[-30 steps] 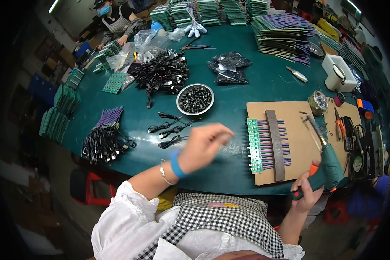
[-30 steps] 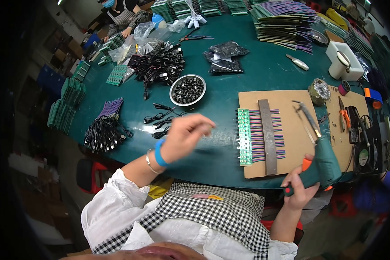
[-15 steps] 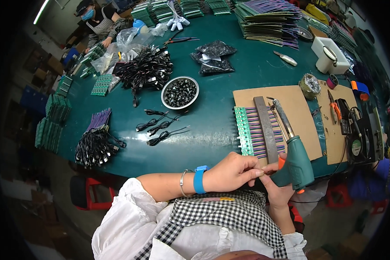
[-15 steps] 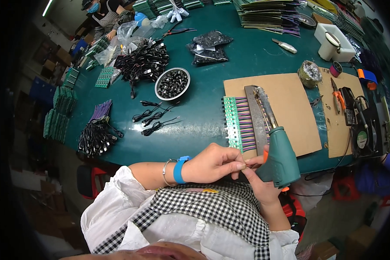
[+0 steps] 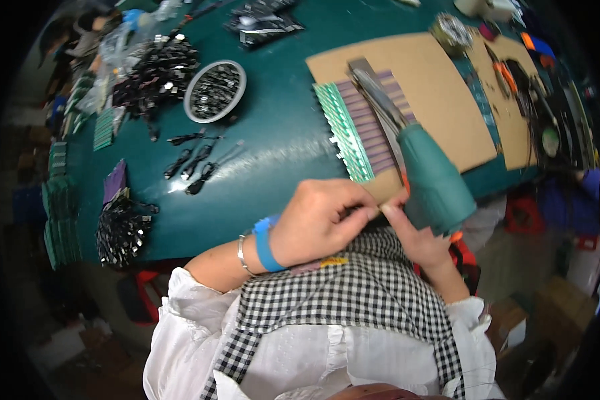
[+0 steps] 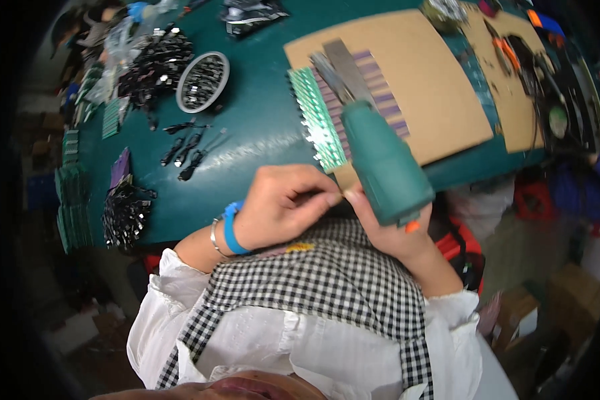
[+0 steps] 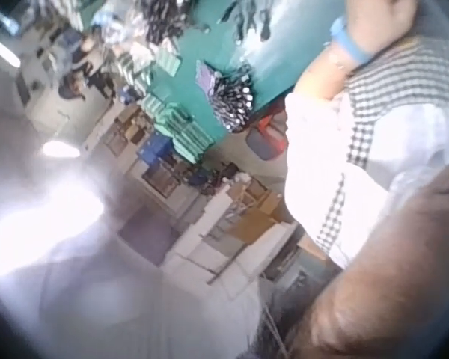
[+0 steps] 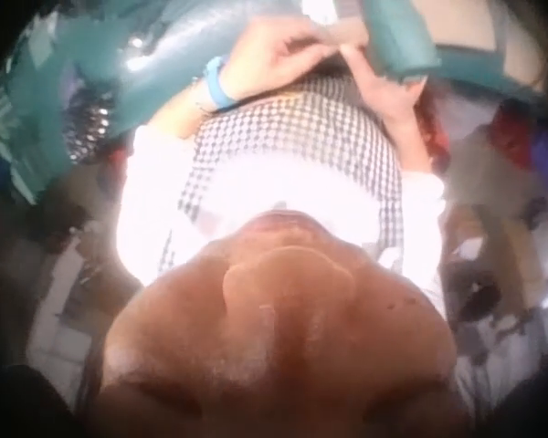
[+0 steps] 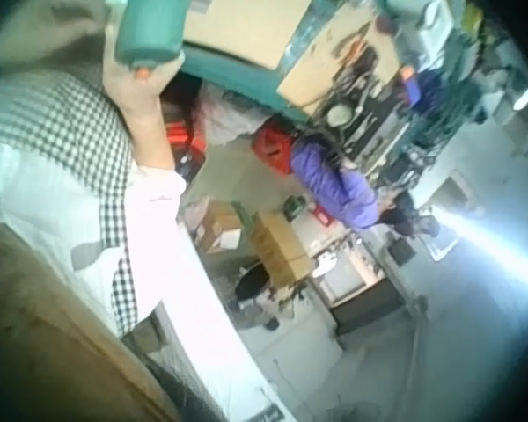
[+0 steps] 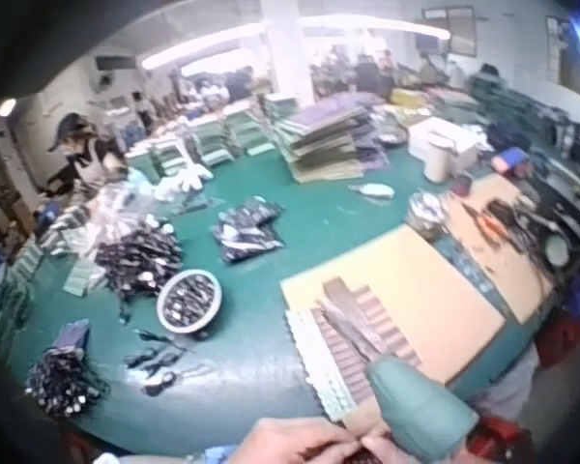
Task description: The person solders ribbon cables to LED circuit board strips with a soldering iron and solder wire.
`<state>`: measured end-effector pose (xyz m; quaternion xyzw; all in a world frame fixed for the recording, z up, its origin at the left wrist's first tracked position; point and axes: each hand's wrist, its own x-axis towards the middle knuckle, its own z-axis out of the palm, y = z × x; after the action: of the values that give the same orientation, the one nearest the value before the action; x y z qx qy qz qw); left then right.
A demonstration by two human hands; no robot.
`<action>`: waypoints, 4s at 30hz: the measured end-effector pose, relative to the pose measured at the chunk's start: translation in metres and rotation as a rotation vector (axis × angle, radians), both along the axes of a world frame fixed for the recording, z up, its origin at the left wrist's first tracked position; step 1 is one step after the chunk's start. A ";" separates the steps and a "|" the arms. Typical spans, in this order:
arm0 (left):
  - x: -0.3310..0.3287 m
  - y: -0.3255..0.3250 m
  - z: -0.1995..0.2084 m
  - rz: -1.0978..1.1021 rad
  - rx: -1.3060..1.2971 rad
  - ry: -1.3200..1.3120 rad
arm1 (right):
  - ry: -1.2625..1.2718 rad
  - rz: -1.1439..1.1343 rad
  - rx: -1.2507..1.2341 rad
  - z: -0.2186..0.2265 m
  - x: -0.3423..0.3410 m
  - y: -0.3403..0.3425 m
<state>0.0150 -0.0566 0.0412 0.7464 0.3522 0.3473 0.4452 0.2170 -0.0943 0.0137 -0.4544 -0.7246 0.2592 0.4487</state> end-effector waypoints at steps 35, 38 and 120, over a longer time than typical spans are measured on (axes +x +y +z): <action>0.022 0.017 -0.040 0.364 0.228 0.238 | 0.810 -0.094 -0.517 -0.005 0.077 -0.082; 0.023 0.016 -0.041 0.349 0.299 0.259 | 0.791 -0.082 -0.562 -0.005 0.075 -0.083; 0.009 0.040 -0.027 -0.060 0.153 0.280 | 0.948 -0.178 -0.595 -0.003 0.074 -0.086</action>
<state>0.0243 -0.0165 0.0138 0.8296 0.3607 0.2523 0.3437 0.2913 -0.1804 0.0106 -0.4546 -0.2984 0.5892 0.5976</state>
